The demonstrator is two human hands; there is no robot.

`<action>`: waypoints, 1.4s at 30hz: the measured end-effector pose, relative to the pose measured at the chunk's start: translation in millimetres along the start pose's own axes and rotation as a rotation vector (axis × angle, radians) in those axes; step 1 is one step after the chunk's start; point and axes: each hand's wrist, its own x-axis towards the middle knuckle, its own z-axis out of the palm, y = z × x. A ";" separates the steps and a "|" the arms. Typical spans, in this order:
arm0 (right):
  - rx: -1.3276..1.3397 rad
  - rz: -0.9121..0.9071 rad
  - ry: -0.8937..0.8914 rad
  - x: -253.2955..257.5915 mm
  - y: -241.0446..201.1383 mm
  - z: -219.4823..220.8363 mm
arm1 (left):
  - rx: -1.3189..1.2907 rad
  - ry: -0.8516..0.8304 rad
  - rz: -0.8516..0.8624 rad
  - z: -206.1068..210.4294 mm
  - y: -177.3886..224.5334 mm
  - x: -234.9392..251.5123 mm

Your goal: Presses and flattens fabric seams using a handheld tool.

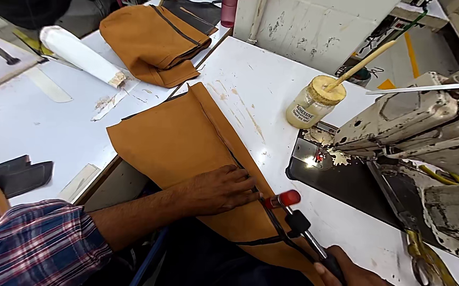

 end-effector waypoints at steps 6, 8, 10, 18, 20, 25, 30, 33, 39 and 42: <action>0.004 -0.079 0.066 8.6 -2.4 5.5 | -0.020 0.035 -0.076 1.9 -1.1 -10.9; -0.034 -0.030 0.010 12.7 -2.1 -3.0 | -0.007 0.036 -0.107 2.2 -1.7 -11.0; -0.015 -0.070 0.111 11.5 -7.2 -7.1 | 0.019 0.044 -0.146 1.4 -1.7 -11.7; -0.048 -0.111 0.235 32.4 -7.9 -0.2 | 0.001 0.007 -0.240 0.7 -2.6 -15.2; -0.006 -0.196 0.306 34.1 -11.6 6.9 | 0.003 0.012 -0.264 2.5 -4.8 -19.3; -0.109 -0.113 0.267 48.7 -8.8 4.9 | 0.005 -0.039 -0.307 -1.9 -14.6 -21.4; -0.088 -0.164 0.241 58.8 -14.9 7.9 | 0.005 -0.052 -0.358 -4.2 -25.2 -26.1; -0.150 -0.128 0.264 65.1 -19.3 -4.7 | 0.014 -0.034 -0.371 -3.4 -29.1 -25.7; -0.138 -0.101 0.167 81.1 -23.0 -9.1 | 0.120 0.001 -0.442 0.1 -23.2 -30.6; -0.153 -0.166 0.315 84.1 -23.3 -14.0 | 0.119 -0.017 -0.472 0.4 -24.7 -29.3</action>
